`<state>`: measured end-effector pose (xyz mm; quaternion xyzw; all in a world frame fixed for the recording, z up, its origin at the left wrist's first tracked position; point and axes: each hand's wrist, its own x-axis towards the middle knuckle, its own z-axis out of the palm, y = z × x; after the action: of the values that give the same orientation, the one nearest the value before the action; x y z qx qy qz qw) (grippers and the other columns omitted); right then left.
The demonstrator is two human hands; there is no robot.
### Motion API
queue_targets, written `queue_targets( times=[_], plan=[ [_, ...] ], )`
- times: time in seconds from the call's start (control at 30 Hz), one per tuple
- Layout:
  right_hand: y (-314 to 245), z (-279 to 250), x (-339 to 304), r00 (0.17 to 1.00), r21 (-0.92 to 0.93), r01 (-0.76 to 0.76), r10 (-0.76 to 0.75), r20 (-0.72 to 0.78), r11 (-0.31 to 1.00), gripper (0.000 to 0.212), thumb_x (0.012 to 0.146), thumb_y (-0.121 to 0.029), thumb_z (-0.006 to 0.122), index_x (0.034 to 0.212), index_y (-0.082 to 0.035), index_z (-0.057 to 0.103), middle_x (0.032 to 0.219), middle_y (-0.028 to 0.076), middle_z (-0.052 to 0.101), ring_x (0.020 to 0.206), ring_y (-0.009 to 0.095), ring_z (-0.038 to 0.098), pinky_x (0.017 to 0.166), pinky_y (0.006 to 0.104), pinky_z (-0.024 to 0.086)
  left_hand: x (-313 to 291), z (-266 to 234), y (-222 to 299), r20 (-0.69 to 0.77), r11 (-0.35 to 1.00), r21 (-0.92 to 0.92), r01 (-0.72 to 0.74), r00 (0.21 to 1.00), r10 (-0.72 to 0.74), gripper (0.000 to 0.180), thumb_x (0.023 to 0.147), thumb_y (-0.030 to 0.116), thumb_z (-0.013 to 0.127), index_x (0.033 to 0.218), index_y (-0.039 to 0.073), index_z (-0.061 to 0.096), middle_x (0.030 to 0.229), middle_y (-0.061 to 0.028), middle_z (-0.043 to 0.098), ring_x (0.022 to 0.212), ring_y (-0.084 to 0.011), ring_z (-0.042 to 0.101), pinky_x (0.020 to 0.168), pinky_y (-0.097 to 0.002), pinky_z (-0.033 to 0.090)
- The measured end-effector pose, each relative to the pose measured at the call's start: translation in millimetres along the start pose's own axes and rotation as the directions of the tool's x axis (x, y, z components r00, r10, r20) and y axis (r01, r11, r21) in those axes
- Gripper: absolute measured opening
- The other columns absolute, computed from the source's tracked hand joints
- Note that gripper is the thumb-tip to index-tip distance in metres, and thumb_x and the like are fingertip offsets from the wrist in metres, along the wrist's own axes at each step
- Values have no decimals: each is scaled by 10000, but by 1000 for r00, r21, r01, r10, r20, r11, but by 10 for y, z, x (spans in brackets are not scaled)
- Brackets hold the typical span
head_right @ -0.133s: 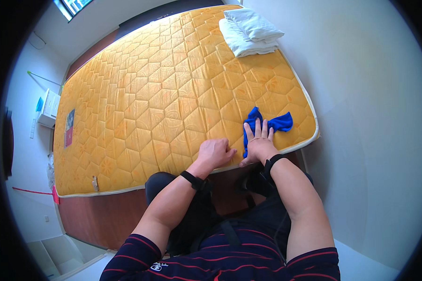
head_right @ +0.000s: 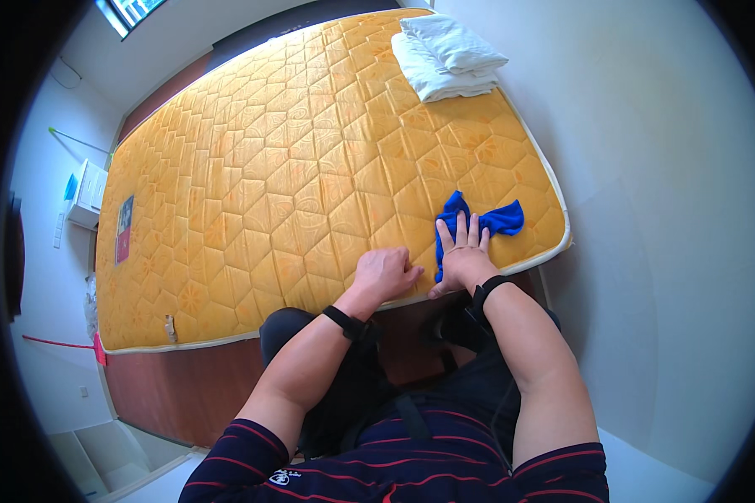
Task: The recorder uses a blue cloth to wipe a yellow mattress in a bedroom.
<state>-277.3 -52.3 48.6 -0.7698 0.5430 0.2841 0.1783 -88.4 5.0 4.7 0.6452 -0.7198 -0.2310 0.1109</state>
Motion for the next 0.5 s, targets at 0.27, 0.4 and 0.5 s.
queue_targets(
  times=[0.27, 0.4, 0.5],
  plan=[
    [-3, -18, -10, 1000, 2, -1, 1, 8, 1000, 1660, 637, -725, 976, 1794, -162, -72, 1827, 313, -140, 1680, 551, -121, 1343, 680, 28, -2, -13, 4, -16, 1000, -1, -13, 1000, 13, 394, 936, 478, 781, 854, 93, 778, 846, -184, 788, 855, -388, 780, 780, -510, 610],
    [-7, -18, -4, 1000, -2, -4, 4, 13, 1000, 1661, 637, -727, 976, 1794, -161, -74, 1826, 314, -144, 1679, 552, -123, 1343, 682, 28, 2, -4, -1, -10, 1000, -3, -6, 1000, 6, 395, 935, 480, 781, 854, 94, 778, 844, -182, 787, 852, -387, 781, 780, -509, 610],
    [-9, -4, 2, 1000, -3, -3, 3, 9, 1000, 1664, 635, -729, 976, 1794, -163, -76, 1826, 314, -143, 1679, 551, -123, 1342, 683, 26, -8, -9, -2, -15, 1000, -9, -11, 1000, 11, 396, 935, 483, 782, 854, 95, 779, 843, -182, 787, 850, -386, 782, 782, -509, 611]
  ],
)
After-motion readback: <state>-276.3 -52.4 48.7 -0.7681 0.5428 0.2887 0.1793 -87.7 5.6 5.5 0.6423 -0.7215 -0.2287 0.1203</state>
